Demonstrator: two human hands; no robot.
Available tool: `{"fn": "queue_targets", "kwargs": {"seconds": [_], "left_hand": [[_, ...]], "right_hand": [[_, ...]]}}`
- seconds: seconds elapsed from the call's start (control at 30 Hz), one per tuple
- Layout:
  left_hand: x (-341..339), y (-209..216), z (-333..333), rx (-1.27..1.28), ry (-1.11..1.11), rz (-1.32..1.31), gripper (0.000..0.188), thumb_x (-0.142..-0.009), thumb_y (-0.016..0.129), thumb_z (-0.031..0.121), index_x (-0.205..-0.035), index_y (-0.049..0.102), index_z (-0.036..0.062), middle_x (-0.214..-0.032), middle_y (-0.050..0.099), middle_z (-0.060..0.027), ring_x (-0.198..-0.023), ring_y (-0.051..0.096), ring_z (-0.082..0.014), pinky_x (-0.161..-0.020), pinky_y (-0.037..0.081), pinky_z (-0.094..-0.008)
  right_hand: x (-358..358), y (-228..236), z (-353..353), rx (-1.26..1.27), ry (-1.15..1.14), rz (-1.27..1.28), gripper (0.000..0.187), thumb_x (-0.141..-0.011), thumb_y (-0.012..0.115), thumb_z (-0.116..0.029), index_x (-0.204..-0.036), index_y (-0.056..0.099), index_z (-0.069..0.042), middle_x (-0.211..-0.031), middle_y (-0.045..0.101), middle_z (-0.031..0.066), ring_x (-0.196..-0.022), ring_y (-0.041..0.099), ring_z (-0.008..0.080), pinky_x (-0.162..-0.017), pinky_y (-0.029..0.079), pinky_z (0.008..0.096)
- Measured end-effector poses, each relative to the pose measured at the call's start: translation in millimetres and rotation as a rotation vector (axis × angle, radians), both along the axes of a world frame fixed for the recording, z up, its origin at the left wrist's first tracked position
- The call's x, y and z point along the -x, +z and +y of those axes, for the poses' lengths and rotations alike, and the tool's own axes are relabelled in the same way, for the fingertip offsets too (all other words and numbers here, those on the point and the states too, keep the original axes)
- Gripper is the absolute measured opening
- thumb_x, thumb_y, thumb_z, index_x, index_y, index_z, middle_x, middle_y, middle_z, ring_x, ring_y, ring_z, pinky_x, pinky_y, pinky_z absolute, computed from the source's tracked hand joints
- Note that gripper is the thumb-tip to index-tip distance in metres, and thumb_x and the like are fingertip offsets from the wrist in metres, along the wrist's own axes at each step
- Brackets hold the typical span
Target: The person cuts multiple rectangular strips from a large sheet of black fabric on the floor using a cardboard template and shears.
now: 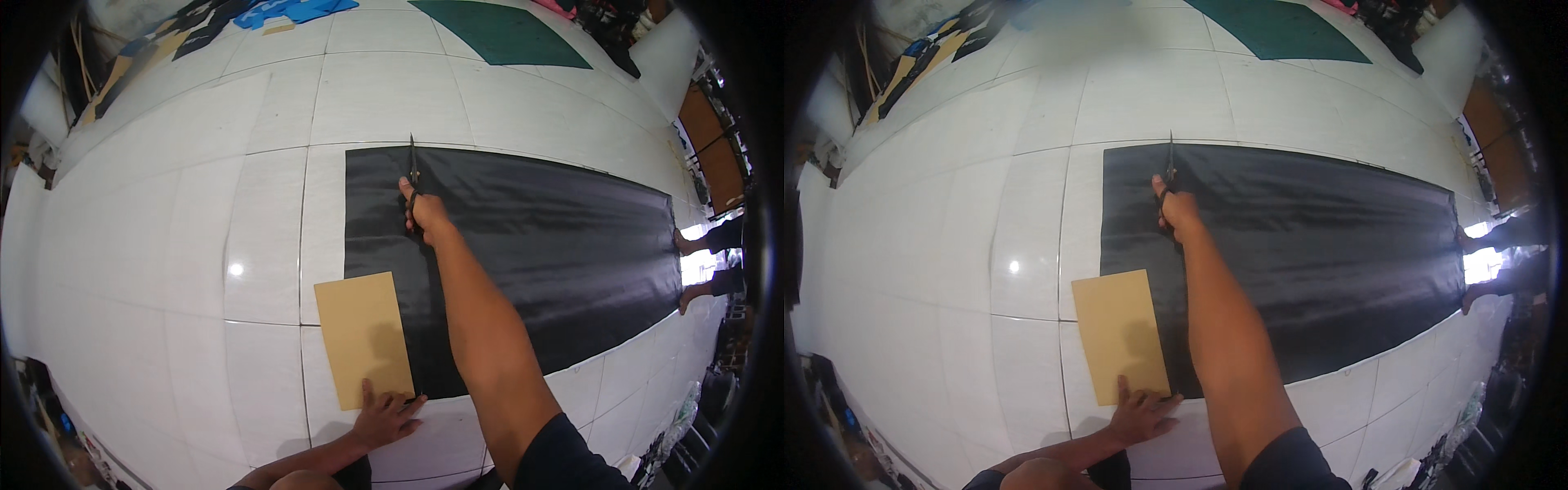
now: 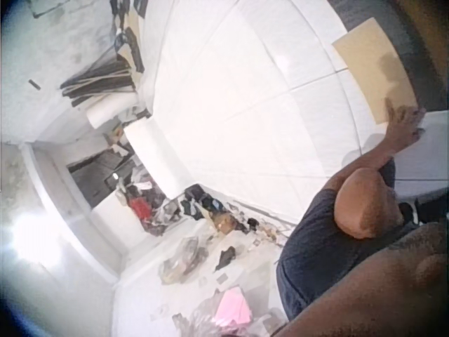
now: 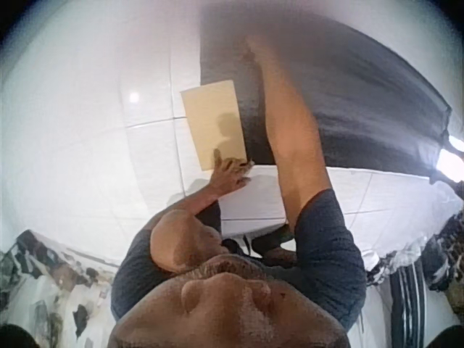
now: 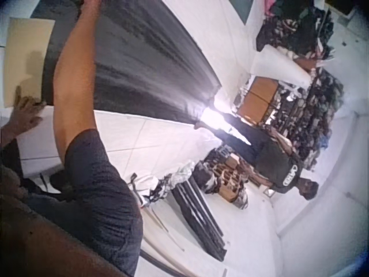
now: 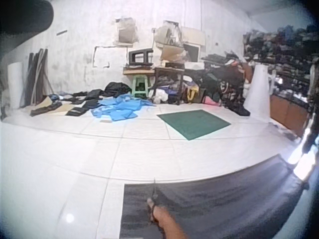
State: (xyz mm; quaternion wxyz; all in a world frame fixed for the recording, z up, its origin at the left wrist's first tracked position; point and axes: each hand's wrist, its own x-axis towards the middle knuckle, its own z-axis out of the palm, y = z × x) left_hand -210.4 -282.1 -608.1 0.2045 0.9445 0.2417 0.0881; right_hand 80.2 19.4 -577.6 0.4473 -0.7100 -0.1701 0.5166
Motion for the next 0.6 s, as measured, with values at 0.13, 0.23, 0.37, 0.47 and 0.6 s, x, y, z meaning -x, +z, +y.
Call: {"fn": "queue_targets", "kwargs": {"seconds": [0.13, 0.23, 0.37, 0.47, 0.6], "left_hand": [[1.7, 3.2, 0.3, -0.053, 0.003, -0.009, 0.056, -0.088, 0.068, 0.057, -0.137, 0.063, 0.0291, -0.108, 0.057, -0.0047, -0.100, 0.057, -0.0285, -0.103, 0.026, -0.0817], [5.3, 2.3, 4.0, 0.066, -0.003, 0.012, 0.057, -0.090, 0.067, 0.055, -0.139, 0.061, 0.0265, -0.111, 0.057, -0.0068, -0.105, 0.056, -0.0284, -0.103, 0.026, -0.0812], [9.3, -8.2, 0.5, 0.087, 0.051, 0.026, 0.063, -0.086, 0.071, 0.054, -0.140, 0.059, 0.0235, -0.114, 0.058, -0.0094, -0.112, 0.055, -0.0323, -0.108, 0.026, -0.0760], [33.2, -2.7, 24.0, 0.013, 0.488, -0.126, 0.080, -0.079, 0.078, 0.054, -0.142, 0.055, 0.0107, -0.122, 0.052, -0.0177, -0.109, 0.050, -0.0391, -0.106, 0.035, -0.0641], [53.3, 31.7, 69.0, -0.029, 0.746, 0.112, 0.091, -0.079, 0.081, 0.042, -0.149, 0.042, -0.0022, -0.129, 0.048, -0.0272, -0.119, 0.047, -0.0432, -0.100, 0.040, -0.0554]], "right_hand": [[-8.0, 6.4, 0.7, -0.046, 0.057, -0.033, 0.056, -0.093, 0.069, -0.059, -0.079, 0.059, -0.005, -0.066, 0.054, 0.0018, -0.054, 0.052, 0.0134, -0.053, 0.044, 0.0292], [-11.1, 26.2, -27.5, -0.141, 0.099, -0.077, 0.049, -0.096, 0.066, -0.055, -0.083, 0.057, -0.009, -0.067, 0.052, -0.0004, -0.055, 0.050, 0.0119, -0.055, 0.042, 0.0284], [-29.3, 71.9, -111.5, -0.113, 0.208, -0.167, 0.046, -0.099, 0.063, -0.054, -0.084, 0.056, -0.011, -0.068, 0.051, -0.0006, -0.057, 0.050, 0.0108, -0.056, 0.041, 0.0283], [-50.1, 114.1, -201.7, 0.014, 0.345, -0.209, 0.048, -0.099, 0.061, -0.055, -0.084, 0.056, -0.010, -0.067, 0.049, -0.0005, -0.057, 0.050, 0.0111, -0.054, 0.041, 0.0289], [-82.5, 172.4, -326.2, 0.372, 0.447, -0.442, 0.051, -0.095, 0.067, -0.056, -0.084, 0.057, -0.007, -0.067, 0.054, 0.0031, -0.060, 0.056, 0.0130, -0.054, 0.045, 0.0305]]}}
